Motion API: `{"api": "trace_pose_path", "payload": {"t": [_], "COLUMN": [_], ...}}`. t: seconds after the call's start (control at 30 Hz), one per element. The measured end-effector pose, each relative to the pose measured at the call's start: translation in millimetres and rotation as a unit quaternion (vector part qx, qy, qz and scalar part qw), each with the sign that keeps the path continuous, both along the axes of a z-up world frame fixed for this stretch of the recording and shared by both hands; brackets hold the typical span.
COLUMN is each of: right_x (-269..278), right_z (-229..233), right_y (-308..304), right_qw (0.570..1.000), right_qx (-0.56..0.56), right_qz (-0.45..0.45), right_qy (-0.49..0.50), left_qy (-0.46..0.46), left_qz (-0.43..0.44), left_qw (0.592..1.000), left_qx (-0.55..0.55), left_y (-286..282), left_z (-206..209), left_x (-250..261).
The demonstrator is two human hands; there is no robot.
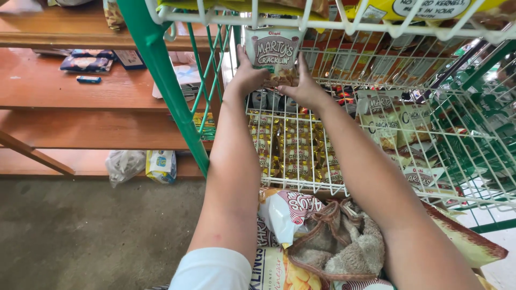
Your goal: The recorder is wiping down snack bags with a rag and organizing them.
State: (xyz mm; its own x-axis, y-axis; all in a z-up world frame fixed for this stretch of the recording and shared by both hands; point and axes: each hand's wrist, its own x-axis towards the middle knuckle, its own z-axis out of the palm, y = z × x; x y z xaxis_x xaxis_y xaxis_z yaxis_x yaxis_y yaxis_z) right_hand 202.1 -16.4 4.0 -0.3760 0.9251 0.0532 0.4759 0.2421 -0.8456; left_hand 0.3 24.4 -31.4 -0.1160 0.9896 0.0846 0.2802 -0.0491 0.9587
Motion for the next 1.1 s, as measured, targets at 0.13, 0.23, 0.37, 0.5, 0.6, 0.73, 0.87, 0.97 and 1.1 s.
{"api": "trace_pose_path", "payload": {"t": [0.13,0.23,0.37,0.5,0.6,0.73,0.87,0.97,1.1], "right_x": [-2.2,-3.6,-2.6,-5.8,1.6,-1.9,0.0,-0.2,-0.9], "right_z": [6.3,4.3,-9.2,6.9,-22.5,-14.9,-11.7,-9.2,-6.1], "right_y": [-5.2,-6.7,2.6,-9.8,15.0,12.4,11.1,8.3,2.9], "right_qw": [0.999,0.984,0.960,0.944,0.950,0.951,0.949,0.947,0.944], "right_qx": [0.017,0.029,0.023,0.013,0.069,0.071,0.074,0.075,0.071], "right_qz": [0.033,0.013,0.027,0.050,0.062,0.066,0.060,0.059,0.061], "right_qy": [0.021,-0.177,-0.279,-0.327,-0.297,-0.293,-0.301,-0.308,-0.317], "left_qy": [0.153,0.307,0.339,0.324,0.372,0.336,0.332,0.328,0.322], "left_qz": [0.045,0.012,-0.006,-0.020,-0.007,-0.018,-0.015,-0.011,-0.005], "left_qw": [0.987,0.950,0.933,0.937,0.925,0.937,0.940,0.942,0.944], "left_qx": [0.027,-0.054,-0.124,-0.131,-0.079,-0.098,-0.083,-0.075,-0.067], "left_y": [-2.9,-28.5,-28.6,-24.1,-4.2,-4.2,0.3,2.9,6.9], "left_z": [-1.3,15.7,14.9,16.3,-13.4,-3.3,-2.3,-3.9,-8.8], "left_x": [5.9,15.5,15.1,17.1,8.6,7.1,7.6,5.9,5.6]}}
